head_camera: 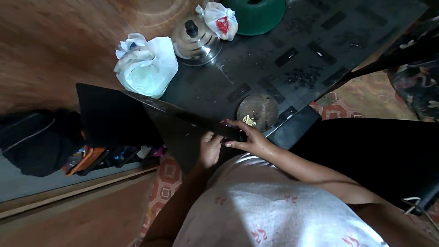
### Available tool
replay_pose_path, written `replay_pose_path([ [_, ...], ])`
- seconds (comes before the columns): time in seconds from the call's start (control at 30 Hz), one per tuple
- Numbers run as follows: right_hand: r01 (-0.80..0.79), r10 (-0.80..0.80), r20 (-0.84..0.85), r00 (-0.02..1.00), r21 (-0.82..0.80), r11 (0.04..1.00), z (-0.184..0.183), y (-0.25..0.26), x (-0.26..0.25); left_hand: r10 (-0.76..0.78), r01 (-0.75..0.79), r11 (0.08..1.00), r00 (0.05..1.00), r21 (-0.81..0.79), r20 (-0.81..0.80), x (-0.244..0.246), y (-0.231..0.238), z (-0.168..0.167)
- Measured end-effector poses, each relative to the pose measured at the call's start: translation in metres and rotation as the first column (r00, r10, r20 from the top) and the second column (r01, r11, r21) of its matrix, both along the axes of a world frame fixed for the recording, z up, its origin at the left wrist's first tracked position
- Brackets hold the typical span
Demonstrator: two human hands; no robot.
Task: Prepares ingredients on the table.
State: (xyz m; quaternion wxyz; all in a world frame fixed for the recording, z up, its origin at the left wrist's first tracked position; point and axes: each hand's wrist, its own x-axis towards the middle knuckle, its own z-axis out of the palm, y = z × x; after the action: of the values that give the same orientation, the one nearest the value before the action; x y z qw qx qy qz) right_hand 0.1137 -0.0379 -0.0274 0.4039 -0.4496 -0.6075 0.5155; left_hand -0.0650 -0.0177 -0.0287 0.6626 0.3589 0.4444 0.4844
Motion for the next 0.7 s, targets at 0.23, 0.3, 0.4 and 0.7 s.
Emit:
replay_pose_path([
  [0.23,0.026,-0.032,-0.068,0.997,-0.091,0.996,-0.001,0.005,-0.005,0.017,-0.017,0.999,1.0,0.029,0.009,0.001,-0.007,-0.006],
  [0.3,0.027,-0.033,-0.052,0.998,-0.104,0.994,-0.002,0.006,-0.006,0.04,-0.039,0.999,0.999,-0.023,0.03,0.003,-0.009,-0.007],
  [0.4,0.026,-0.03,-0.029,0.999,-0.123,0.992,-0.003,0.006,-0.005,0.099,-0.083,0.981,0.991,-0.177,0.085,0.008,-0.01,-0.003],
  [0.7,-0.171,0.048,-0.328,0.943,-0.356,0.919,-0.002,0.012,0.007,-0.149,0.162,0.966,0.986,-0.201,0.081,-0.018,0.005,-0.013],
])
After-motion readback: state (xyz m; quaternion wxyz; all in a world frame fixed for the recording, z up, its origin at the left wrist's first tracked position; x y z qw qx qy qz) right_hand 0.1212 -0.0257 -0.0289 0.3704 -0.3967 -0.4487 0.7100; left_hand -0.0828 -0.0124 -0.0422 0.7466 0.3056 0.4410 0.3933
